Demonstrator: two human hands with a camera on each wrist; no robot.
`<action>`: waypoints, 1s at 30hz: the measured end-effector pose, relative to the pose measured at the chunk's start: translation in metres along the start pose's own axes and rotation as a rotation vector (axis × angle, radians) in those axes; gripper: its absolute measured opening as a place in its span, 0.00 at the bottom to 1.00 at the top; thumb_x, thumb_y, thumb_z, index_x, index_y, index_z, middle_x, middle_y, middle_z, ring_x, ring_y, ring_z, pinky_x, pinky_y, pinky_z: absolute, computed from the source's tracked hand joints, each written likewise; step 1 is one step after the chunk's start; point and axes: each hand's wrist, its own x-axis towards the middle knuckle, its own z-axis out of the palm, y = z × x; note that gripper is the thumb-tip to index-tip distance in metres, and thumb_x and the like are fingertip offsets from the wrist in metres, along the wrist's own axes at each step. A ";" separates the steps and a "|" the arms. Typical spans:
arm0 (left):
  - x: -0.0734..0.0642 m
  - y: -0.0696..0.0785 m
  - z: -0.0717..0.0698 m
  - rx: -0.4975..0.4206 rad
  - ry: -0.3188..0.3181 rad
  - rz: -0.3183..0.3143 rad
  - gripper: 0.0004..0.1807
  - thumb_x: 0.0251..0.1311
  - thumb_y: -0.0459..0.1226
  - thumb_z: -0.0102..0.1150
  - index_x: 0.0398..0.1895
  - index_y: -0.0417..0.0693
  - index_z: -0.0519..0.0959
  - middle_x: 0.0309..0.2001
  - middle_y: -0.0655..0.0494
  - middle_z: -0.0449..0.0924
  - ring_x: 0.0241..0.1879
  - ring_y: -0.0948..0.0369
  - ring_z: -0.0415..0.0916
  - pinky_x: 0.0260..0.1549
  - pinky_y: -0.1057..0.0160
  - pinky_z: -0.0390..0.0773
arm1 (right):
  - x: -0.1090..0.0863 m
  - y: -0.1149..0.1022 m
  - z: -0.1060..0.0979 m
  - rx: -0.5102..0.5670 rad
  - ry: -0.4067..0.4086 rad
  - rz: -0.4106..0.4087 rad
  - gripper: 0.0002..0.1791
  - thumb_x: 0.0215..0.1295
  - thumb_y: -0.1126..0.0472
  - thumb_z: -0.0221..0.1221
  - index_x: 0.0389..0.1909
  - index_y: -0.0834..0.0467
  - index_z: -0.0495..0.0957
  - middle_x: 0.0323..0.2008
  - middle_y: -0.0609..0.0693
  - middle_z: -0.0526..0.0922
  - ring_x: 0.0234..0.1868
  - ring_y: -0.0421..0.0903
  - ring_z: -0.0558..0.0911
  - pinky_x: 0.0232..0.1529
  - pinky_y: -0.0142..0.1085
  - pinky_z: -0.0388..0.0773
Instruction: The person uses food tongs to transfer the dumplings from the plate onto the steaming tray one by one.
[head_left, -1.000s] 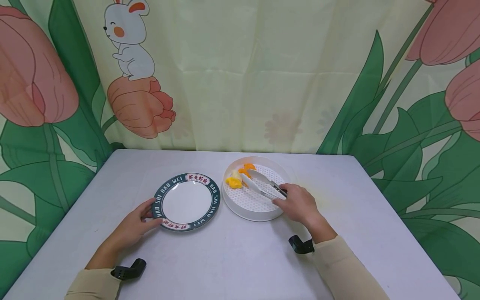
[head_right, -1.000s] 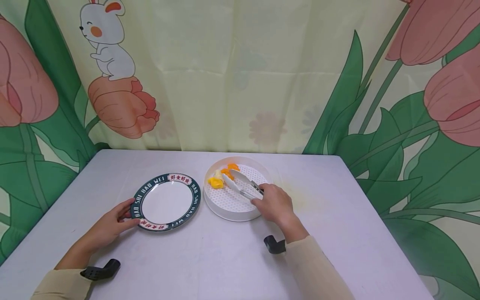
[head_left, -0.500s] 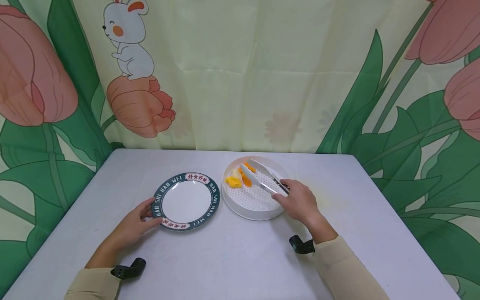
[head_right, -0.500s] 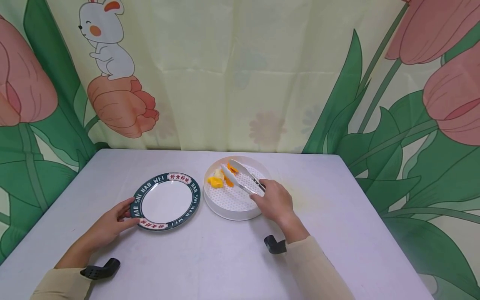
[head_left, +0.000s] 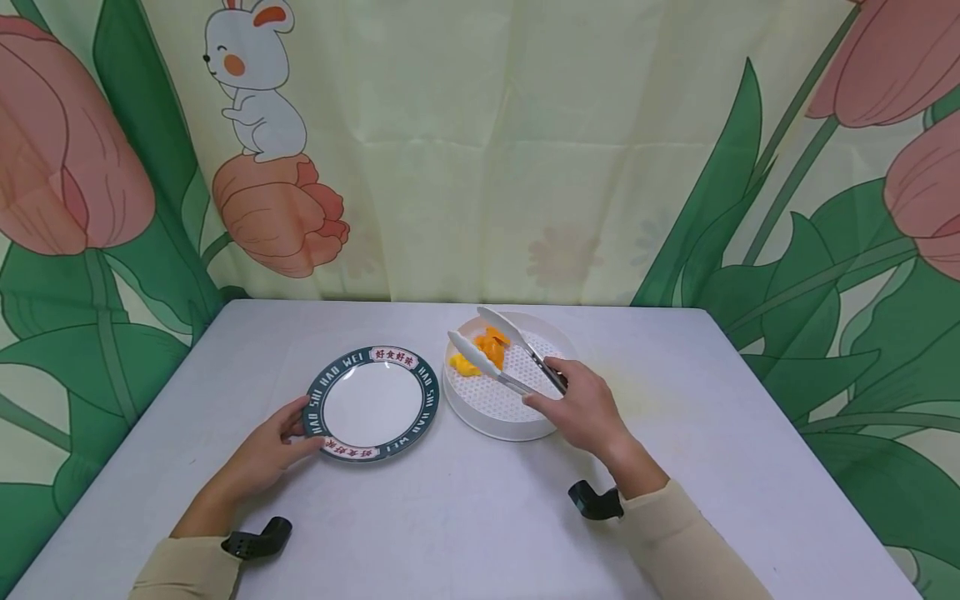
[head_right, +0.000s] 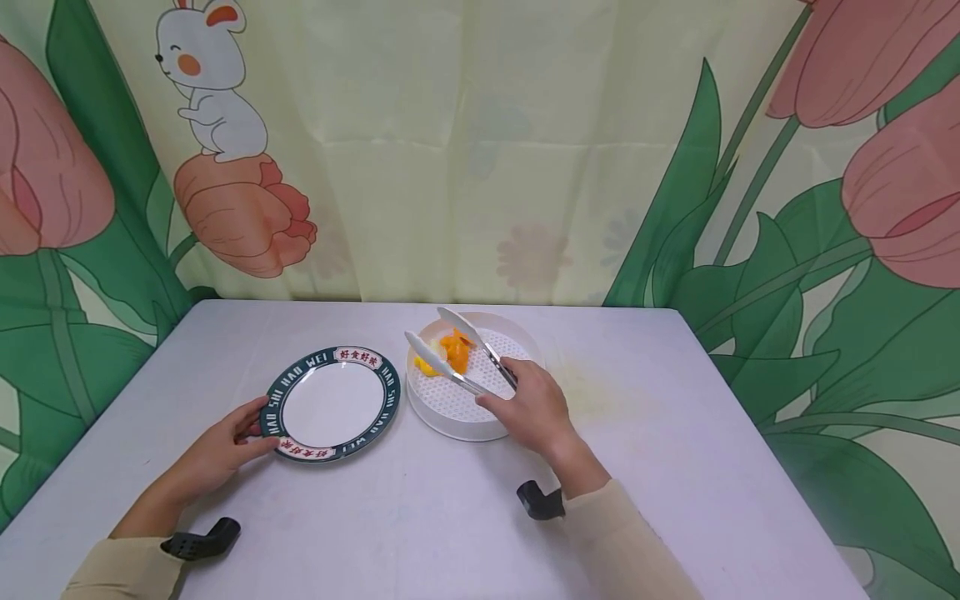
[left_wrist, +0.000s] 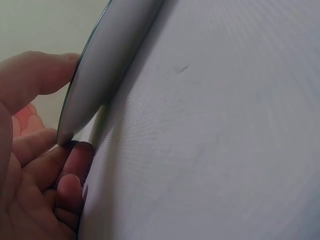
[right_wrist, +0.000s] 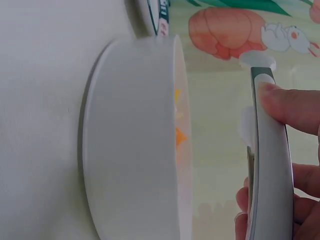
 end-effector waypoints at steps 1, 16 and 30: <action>0.000 0.000 0.000 0.001 0.000 -0.003 0.50 0.65 0.51 0.63 0.78 0.35 0.47 0.68 0.29 0.64 0.67 0.34 0.59 0.63 0.36 0.64 | -0.001 -0.002 0.002 0.010 -0.009 0.003 0.40 0.60 0.49 0.69 0.70 0.62 0.69 0.64 0.61 0.73 0.58 0.58 0.74 0.57 0.54 0.74; 0.000 0.001 0.000 -0.007 -0.014 -0.021 0.51 0.65 0.50 0.63 0.79 0.35 0.46 0.69 0.29 0.62 0.67 0.35 0.59 0.64 0.38 0.63 | -0.020 -0.020 0.021 0.114 -0.070 -0.052 0.37 0.58 0.51 0.71 0.68 0.57 0.72 0.61 0.53 0.77 0.55 0.51 0.75 0.55 0.50 0.75; 0.000 0.002 -0.001 -0.006 -0.020 -0.032 0.51 0.65 0.51 0.63 0.79 0.36 0.45 0.69 0.29 0.61 0.68 0.34 0.58 0.64 0.36 0.62 | -0.038 -0.029 0.049 0.167 -0.170 -0.196 0.37 0.57 0.51 0.72 0.66 0.59 0.73 0.58 0.51 0.78 0.53 0.49 0.76 0.55 0.49 0.76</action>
